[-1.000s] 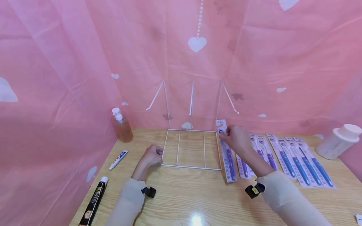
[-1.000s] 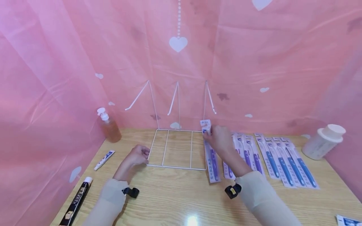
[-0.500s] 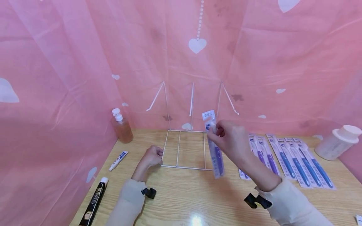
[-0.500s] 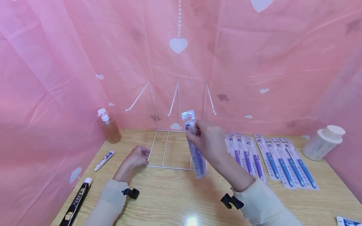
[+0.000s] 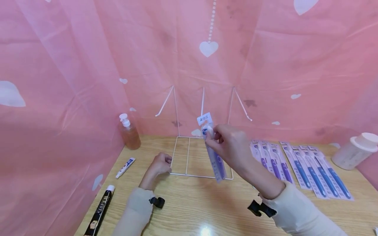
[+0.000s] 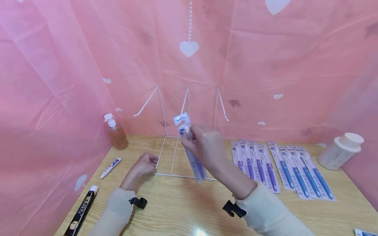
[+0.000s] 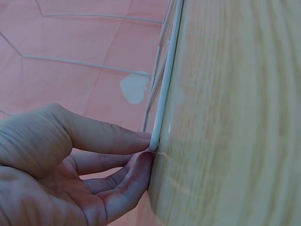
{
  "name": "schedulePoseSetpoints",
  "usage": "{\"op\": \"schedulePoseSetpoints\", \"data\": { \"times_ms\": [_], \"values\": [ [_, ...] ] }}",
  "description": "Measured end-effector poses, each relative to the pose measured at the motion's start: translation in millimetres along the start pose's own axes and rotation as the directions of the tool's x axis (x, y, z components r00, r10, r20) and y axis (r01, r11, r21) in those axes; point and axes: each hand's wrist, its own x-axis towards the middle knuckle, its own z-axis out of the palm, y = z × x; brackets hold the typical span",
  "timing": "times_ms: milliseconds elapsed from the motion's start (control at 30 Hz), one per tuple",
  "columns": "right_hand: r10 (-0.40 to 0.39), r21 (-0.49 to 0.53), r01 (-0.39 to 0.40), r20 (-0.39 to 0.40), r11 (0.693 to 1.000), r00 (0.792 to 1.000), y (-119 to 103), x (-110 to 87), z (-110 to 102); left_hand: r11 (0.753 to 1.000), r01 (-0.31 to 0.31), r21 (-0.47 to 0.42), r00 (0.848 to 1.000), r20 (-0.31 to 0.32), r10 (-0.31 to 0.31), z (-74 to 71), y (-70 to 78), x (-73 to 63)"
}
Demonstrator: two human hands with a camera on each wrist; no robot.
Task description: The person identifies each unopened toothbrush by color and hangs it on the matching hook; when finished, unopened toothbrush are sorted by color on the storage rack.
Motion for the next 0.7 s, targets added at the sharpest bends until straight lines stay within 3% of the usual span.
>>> {"op": "schedulePoseSetpoints", "data": {
  "times_ms": [433, 700],
  "values": [
    [0.023, 0.003, -0.023, 0.003, 1.0, 1.0, -2, 5.2, 14, 1.0, 0.024, -0.016, 0.999, 0.024, -0.023, -3.5, 5.6, 0.7],
    [0.17, 0.047, -0.174, 0.092, 0.984, 0.981, 10, 11.4, 26, 0.999, 0.021, -0.026, 1.0, 0.015, -0.021, -2.1, 3.8, -3.1]
  ]
}}
